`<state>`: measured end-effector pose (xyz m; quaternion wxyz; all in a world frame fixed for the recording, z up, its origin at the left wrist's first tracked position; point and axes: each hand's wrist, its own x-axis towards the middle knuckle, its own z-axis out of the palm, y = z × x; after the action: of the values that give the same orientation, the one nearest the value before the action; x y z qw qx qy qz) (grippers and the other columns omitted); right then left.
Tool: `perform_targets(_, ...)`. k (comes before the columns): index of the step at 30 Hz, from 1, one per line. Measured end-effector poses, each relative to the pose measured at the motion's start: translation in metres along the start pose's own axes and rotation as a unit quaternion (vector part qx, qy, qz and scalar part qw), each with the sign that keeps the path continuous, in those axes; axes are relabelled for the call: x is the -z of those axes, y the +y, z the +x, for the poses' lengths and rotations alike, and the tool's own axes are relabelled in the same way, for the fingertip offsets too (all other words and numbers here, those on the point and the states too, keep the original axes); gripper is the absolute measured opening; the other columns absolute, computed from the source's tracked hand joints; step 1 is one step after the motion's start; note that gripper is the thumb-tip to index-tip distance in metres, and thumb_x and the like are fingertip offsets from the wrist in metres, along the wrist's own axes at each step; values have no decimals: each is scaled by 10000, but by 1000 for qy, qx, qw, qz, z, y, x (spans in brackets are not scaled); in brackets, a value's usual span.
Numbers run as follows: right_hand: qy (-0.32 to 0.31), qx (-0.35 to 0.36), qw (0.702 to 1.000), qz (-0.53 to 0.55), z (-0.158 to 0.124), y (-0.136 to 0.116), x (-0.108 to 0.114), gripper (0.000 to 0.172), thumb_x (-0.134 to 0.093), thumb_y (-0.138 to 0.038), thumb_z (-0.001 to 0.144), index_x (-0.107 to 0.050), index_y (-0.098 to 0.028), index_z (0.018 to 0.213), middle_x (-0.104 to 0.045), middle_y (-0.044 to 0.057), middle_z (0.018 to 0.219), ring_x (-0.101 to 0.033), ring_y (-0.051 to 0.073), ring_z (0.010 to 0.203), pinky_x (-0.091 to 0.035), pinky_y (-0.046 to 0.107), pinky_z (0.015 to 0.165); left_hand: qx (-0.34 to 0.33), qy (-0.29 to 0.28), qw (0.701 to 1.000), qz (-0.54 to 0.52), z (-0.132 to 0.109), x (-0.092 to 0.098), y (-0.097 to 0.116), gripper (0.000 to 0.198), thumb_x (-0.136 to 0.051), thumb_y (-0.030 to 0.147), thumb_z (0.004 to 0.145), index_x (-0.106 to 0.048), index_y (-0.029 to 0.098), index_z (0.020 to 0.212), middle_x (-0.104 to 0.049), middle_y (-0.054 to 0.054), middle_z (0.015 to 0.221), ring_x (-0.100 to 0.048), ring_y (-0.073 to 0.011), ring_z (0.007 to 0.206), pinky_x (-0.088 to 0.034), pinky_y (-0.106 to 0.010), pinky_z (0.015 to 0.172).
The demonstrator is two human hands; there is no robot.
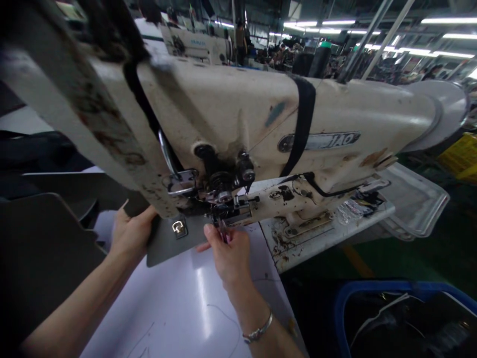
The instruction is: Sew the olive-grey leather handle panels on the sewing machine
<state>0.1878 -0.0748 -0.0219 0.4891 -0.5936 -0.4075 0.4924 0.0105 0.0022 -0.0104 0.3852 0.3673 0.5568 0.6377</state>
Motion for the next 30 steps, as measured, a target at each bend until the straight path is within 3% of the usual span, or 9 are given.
perform_targets(4,28,2,999,28,0,-1,-7,456,-685,-564,853,-785,-178,631,-654,24,555,-556,149,611,-402,252,598,1,-4,1000,17,8,-6,3,422,-855,394,648,-746,174,992,-775,-40,980,-689,-154,793,-560,-223,715)
perform_targets(8,34,-11,996,81,-5,-6,-13,378,-724,-508,833,-797,-192,639,-606,3,550,-532,127,578,-401,243,590,-1,-3,999,32,11,-8,7,381,-846,341,649,-753,164,974,-771,-33,981,-667,-132,797,-540,-192,699)
perform_targets(12,49,-13,993,106,-6,-7,-19,407,-716,-509,843,-778,-191,595,-560,3,514,-533,126,583,-409,242,607,-7,-1,999,39,13,-9,12,346,-834,307,643,-751,159,944,-767,-35,963,-652,-133,781,-536,-198,686)
perform_targets(19,56,-24,991,119,-4,-3,-23,435,-738,-543,816,-757,-179,577,-473,-7,454,-505,129,549,-352,239,536,-10,-16,999,40,17,-8,13,411,-846,402,633,-735,166,950,-762,-22,889,-663,-145,735,-533,-215,660)
perform_targets(30,67,9,996,57,-11,1,-26,456,-677,-534,873,-750,-144,647,-651,29,618,-568,137,622,-407,234,608,37,6,999,24,11,-14,24,456,-862,423,559,-742,121,880,-763,-36,810,-657,-143,643,-542,-225,576)
